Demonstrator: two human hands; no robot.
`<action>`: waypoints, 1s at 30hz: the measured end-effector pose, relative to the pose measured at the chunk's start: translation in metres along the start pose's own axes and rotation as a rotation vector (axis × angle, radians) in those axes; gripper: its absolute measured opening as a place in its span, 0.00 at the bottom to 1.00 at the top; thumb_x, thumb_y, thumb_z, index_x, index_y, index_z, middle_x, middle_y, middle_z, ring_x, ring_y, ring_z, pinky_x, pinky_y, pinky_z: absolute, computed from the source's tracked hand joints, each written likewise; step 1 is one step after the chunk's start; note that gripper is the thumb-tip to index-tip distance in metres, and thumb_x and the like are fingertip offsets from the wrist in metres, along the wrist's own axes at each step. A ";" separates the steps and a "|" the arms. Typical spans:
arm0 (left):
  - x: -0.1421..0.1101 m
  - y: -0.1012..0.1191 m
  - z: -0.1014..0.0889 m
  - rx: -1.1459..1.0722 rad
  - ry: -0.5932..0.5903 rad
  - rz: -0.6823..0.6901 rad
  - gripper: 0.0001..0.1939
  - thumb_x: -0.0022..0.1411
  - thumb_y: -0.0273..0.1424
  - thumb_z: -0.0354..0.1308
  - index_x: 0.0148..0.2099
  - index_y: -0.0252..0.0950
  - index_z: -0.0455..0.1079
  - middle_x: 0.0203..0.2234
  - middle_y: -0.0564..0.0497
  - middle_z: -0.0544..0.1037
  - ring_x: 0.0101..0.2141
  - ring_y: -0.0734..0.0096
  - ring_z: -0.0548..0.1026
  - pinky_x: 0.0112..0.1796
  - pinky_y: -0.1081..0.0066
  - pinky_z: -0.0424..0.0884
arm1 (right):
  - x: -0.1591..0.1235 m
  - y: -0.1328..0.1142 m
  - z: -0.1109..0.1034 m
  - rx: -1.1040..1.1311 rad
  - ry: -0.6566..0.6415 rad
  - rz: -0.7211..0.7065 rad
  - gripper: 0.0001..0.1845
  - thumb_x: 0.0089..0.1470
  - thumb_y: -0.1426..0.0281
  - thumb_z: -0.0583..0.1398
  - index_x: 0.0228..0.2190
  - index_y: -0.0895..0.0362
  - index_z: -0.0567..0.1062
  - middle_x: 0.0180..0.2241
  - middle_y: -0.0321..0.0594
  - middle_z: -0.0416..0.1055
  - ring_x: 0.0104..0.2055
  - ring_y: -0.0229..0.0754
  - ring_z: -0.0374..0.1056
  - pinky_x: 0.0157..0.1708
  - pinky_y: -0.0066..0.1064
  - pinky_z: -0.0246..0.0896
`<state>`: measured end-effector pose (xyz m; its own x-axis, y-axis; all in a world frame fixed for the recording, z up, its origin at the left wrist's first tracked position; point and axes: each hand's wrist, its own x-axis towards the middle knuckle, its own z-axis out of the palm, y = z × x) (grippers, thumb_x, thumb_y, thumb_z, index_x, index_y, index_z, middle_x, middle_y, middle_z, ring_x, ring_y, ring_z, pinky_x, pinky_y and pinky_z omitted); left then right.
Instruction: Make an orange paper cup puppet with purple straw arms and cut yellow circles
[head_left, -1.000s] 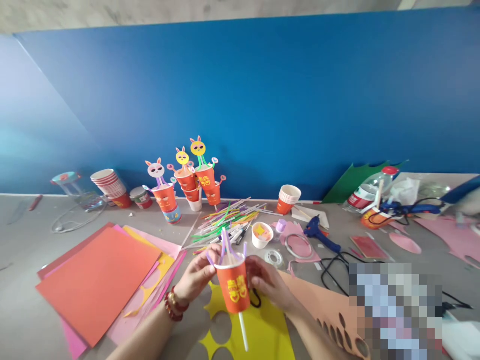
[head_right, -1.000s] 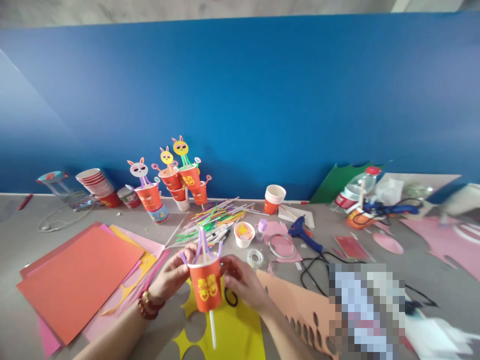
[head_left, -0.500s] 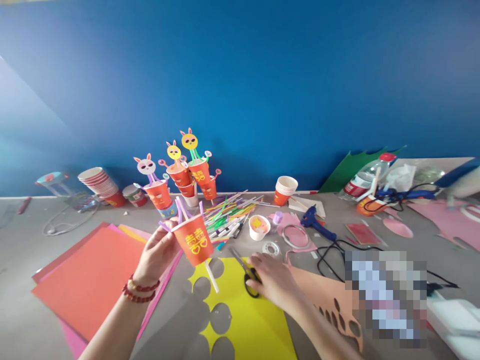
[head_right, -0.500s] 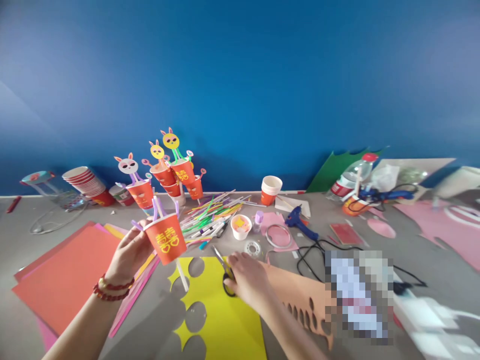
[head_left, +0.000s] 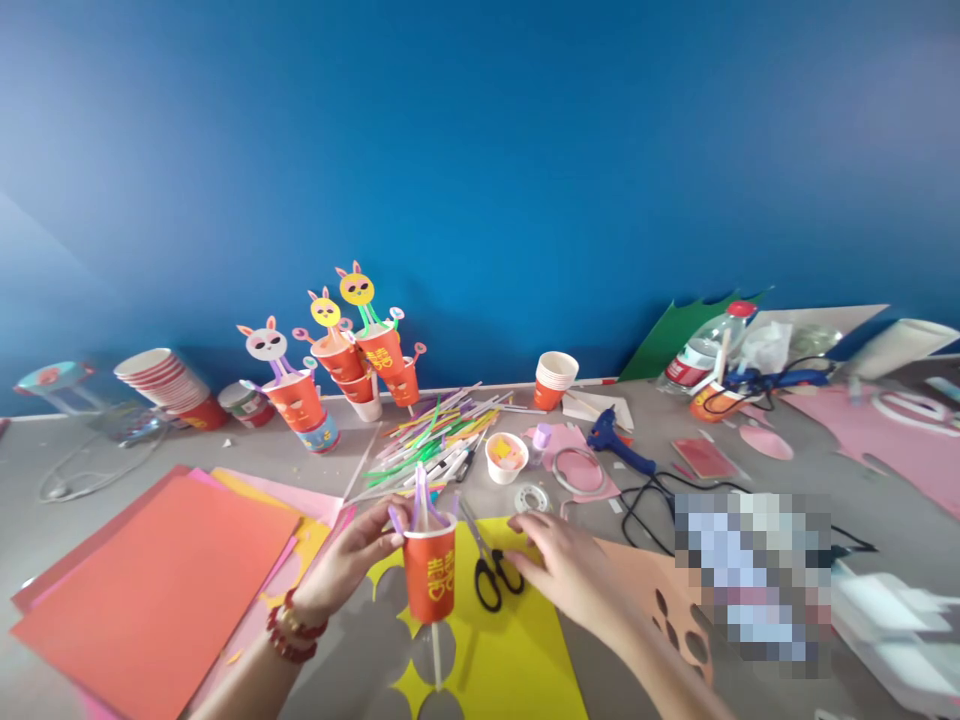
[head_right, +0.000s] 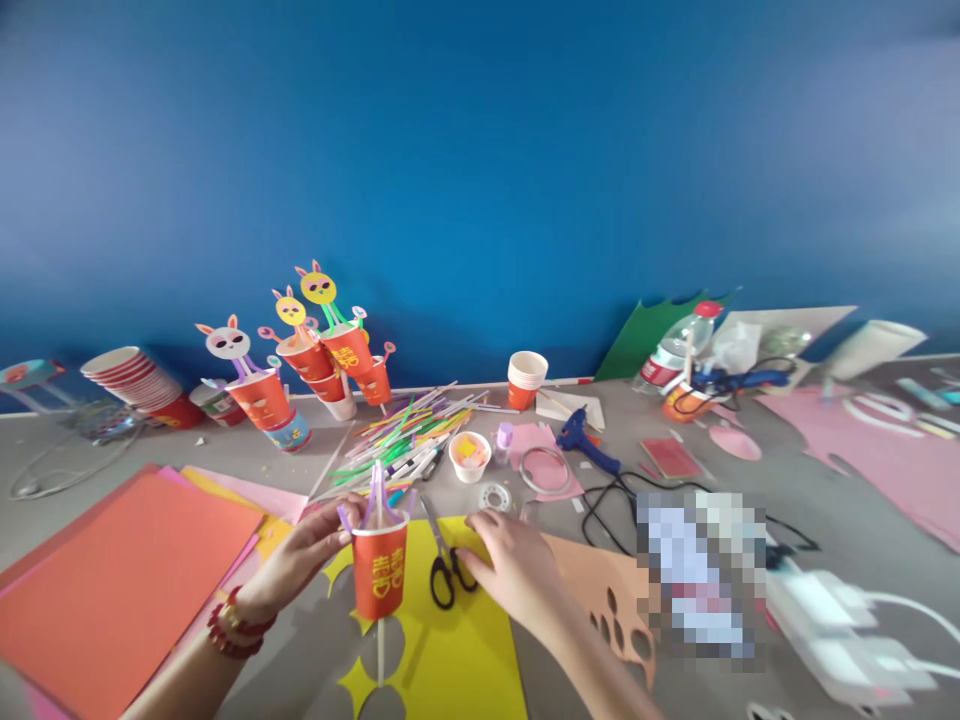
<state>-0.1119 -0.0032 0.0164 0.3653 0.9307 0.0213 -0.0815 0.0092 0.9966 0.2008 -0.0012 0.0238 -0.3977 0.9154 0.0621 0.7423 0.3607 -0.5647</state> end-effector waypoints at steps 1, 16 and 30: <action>0.003 0.001 0.004 -0.002 -0.019 -0.005 0.07 0.65 0.35 0.59 0.38 0.37 0.70 0.41 0.47 0.70 0.45 0.61 0.68 0.47 0.67 0.65 | 0.000 0.000 -0.002 0.070 0.012 0.013 0.14 0.57 0.63 0.62 0.45 0.53 0.75 0.42 0.47 0.78 0.41 0.52 0.75 0.39 0.39 0.69; 0.012 -0.006 0.037 -0.163 -0.068 0.002 0.07 0.63 0.35 0.62 0.40 0.37 0.71 0.44 0.47 0.68 0.44 0.63 0.68 0.45 0.67 0.67 | 0.001 -0.032 0.031 0.950 -0.147 0.029 0.25 0.52 0.55 0.67 0.44 0.57 0.69 0.36 0.39 0.73 0.36 0.43 0.68 0.33 0.29 0.63; 0.009 -0.021 0.055 -0.607 -0.005 -0.128 0.11 0.62 0.33 0.64 0.46 0.40 0.70 0.43 0.49 0.77 0.45 0.63 0.75 0.46 0.67 0.67 | 0.002 -0.046 0.048 1.007 -0.014 0.066 0.28 0.47 0.52 0.69 0.42 0.55 0.68 0.38 0.42 0.75 0.38 0.47 0.71 0.36 0.34 0.67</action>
<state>-0.0561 -0.0153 -0.0003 0.4118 0.9065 -0.0938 -0.5492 0.3290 0.7682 0.1404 -0.0245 0.0107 -0.3833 0.9236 -0.0009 -0.0347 -0.0153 -0.9993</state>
